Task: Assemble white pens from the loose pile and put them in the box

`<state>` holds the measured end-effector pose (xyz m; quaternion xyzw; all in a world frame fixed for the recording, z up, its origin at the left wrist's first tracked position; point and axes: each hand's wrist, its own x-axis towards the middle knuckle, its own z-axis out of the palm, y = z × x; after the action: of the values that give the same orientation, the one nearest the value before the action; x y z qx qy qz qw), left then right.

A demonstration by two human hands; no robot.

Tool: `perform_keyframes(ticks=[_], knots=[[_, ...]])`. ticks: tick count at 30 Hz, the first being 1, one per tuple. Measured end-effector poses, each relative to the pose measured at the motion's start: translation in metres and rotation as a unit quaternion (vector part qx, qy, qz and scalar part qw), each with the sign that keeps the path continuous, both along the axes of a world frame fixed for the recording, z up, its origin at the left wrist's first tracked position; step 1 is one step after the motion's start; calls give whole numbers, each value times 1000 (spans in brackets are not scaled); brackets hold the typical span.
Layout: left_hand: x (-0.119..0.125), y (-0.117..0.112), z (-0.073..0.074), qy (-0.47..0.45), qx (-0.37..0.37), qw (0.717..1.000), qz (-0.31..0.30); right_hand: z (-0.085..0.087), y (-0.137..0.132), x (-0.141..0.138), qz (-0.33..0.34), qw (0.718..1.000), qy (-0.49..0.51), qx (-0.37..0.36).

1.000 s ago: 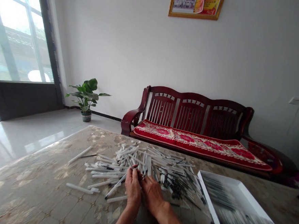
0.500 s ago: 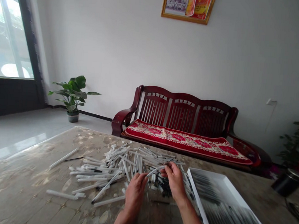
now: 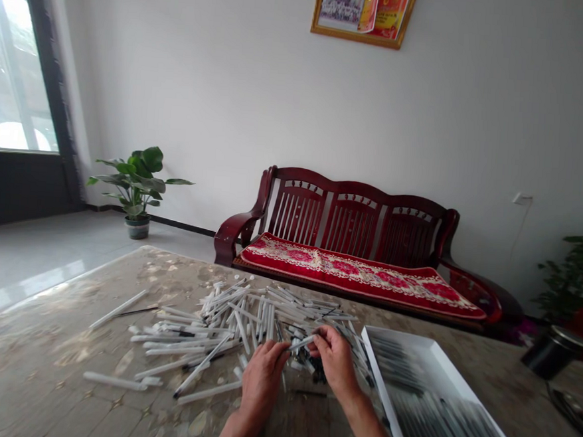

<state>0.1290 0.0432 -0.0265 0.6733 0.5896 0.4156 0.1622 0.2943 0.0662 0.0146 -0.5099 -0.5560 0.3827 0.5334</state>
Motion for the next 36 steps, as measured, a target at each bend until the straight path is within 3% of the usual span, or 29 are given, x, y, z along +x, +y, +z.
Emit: perform_keyframes(ticks=[7,13,20,22,24,25,28,32,34,36], knots=[[1,-5,2,57,23,998,-2,-7,-5,-5,-39,997,36,-53],[3,-9,3,127,90,988,-2,-11,-12,-2,-72,980,135,-129],[3,-8,2,168,121,977,-47,-20,-22,14,-18,968,161,-194],[4,-9,2,167,116,977,-62,-13,-25,22,9,982,73,-175],[5,-9,1,163,123,976,-75,0,-30,28,24,991,-92,-89],[6,-9,0,160,131,975,-79,7,-33,30,27,982,-184,-33],[8,-8,-3,145,153,973,-88,26,-42,31,35,909,-407,84],[14,-9,-4,130,154,973,-113,35,-50,32,45,817,-563,120],[15,-10,-4,117,156,974,-114,35,-50,45,30,799,-587,126],[13,-11,-3,95,161,979,-82,36,-46,72,-10,800,-589,112]])
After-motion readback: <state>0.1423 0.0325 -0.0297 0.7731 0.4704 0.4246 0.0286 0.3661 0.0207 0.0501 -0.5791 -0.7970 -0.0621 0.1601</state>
